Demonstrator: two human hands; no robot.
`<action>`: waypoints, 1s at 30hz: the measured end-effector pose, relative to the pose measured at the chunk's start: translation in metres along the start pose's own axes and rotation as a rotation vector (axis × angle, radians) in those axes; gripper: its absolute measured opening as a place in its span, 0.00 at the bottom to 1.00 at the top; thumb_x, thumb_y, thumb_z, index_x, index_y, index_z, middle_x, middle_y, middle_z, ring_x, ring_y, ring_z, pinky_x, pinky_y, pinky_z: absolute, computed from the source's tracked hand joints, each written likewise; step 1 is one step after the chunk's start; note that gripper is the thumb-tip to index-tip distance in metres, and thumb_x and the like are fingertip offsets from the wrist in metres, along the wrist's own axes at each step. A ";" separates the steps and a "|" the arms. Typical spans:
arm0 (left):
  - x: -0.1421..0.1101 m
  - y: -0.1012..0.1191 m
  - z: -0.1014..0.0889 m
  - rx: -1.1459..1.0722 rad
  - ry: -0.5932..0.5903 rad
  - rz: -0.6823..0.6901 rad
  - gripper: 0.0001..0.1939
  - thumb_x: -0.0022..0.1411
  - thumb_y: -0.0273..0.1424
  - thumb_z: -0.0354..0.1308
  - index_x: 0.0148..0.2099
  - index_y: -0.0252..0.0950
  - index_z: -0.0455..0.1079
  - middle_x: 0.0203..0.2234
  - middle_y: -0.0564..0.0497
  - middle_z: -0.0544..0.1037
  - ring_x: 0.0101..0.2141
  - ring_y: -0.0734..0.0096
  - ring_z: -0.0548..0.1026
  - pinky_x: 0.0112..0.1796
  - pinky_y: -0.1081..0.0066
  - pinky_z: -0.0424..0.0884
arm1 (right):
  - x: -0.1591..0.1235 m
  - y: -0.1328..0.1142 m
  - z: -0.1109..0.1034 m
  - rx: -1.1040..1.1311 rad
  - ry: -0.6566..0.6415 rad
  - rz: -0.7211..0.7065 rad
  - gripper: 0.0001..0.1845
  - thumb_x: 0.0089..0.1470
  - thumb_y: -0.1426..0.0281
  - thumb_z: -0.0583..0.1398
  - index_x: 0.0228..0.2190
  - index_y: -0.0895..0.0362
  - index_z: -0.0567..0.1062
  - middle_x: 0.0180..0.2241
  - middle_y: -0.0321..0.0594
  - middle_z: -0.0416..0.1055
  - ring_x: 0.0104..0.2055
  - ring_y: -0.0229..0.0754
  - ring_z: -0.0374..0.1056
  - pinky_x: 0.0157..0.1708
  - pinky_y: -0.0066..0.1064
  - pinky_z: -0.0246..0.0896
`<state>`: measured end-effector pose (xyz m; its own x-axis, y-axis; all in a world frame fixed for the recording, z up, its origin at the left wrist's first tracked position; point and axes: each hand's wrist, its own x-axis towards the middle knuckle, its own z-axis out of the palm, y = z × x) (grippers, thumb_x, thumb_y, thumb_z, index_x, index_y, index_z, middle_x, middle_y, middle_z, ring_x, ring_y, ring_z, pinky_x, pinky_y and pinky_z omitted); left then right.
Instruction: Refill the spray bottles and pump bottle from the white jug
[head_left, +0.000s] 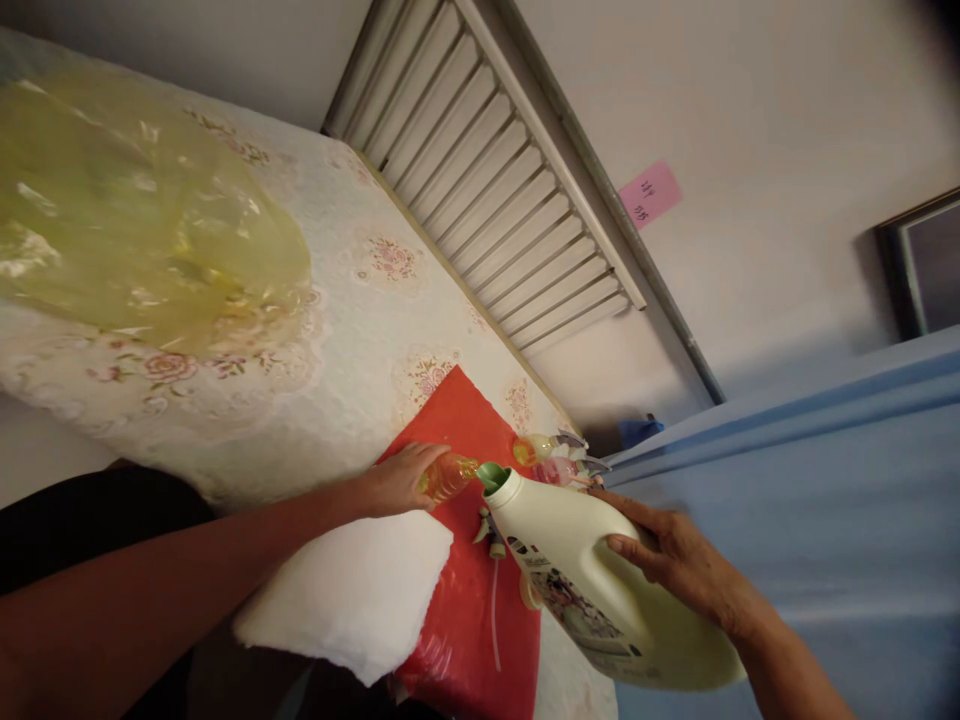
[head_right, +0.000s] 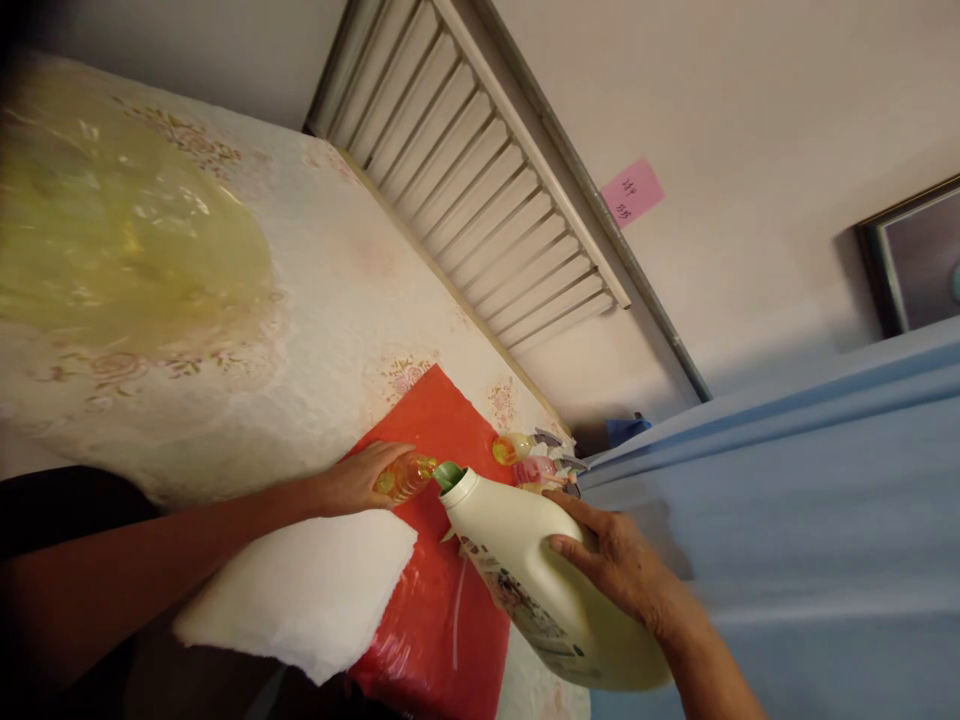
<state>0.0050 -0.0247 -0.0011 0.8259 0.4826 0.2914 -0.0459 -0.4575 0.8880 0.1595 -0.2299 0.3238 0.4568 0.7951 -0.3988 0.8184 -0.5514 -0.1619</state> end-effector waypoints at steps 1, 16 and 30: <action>0.000 0.000 0.000 -0.002 0.005 0.002 0.39 0.52 0.39 0.65 0.65 0.41 0.59 0.60 0.44 0.70 0.60 0.49 0.66 0.59 0.56 0.65 | 0.000 -0.001 0.000 -0.001 -0.002 0.001 0.34 0.58 0.51 0.59 0.62 0.50 0.68 0.48 0.43 0.79 0.41 0.52 0.75 0.40 0.38 0.72; 0.001 -0.002 0.002 -0.012 0.006 -0.015 0.41 0.51 0.37 0.66 0.66 0.41 0.58 0.61 0.44 0.69 0.60 0.48 0.65 0.59 0.55 0.64 | -0.001 -0.004 -0.001 -0.031 0.004 0.007 0.33 0.58 0.50 0.59 0.61 0.50 0.69 0.48 0.43 0.79 0.42 0.53 0.75 0.43 0.41 0.71; 0.001 -0.002 0.004 -0.025 0.014 -0.026 0.42 0.49 0.36 0.66 0.66 0.43 0.58 0.62 0.45 0.68 0.61 0.49 0.65 0.61 0.55 0.62 | -0.001 -0.005 -0.002 -0.021 -0.002 -0.003 0.32 0.58 0.51 0.59 0.61 0.50 0.70 0.50 0.43 0.78 0.45 0.55 0.75 0.45 0.44 0.71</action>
<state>0.0079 -0.0261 -0.0039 0.8192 0.5047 0.2726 -0.0386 -0.4256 0.9041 0.1557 -0.2268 0.3271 0.4533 0.7963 -0.4006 0.8269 -0.5434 -0.1445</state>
